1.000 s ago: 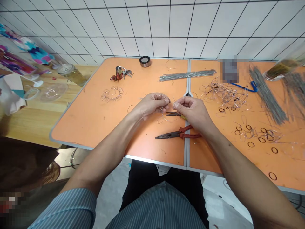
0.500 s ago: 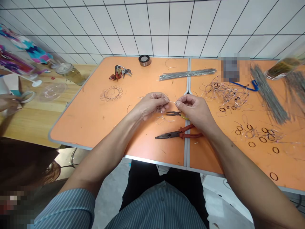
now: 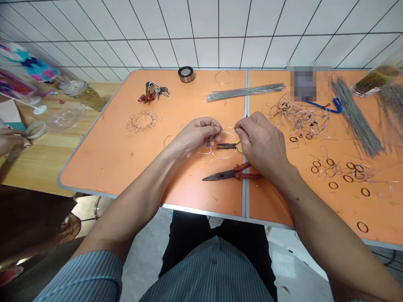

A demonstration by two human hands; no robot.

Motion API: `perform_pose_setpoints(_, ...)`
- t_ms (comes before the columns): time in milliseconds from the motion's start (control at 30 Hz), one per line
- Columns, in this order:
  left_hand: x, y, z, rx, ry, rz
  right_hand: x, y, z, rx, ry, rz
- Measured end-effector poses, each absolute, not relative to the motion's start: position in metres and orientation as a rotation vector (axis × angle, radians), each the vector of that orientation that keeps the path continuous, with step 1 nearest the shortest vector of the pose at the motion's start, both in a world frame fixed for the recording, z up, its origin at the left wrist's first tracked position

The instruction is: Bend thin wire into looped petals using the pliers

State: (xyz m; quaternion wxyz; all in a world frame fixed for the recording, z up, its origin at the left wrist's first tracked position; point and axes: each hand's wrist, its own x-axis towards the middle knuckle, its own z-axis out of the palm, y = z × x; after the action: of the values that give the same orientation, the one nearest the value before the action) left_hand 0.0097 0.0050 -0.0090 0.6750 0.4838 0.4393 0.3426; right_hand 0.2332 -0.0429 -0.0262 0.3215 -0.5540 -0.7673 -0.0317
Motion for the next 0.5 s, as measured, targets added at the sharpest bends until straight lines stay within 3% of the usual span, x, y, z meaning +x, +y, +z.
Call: perform_pose_setpoints(500,0.008,0.001,-0.004,1.206,1.0,0.702,0.22,-0.054,-0.011,-1.589,-2.188,-0.32)
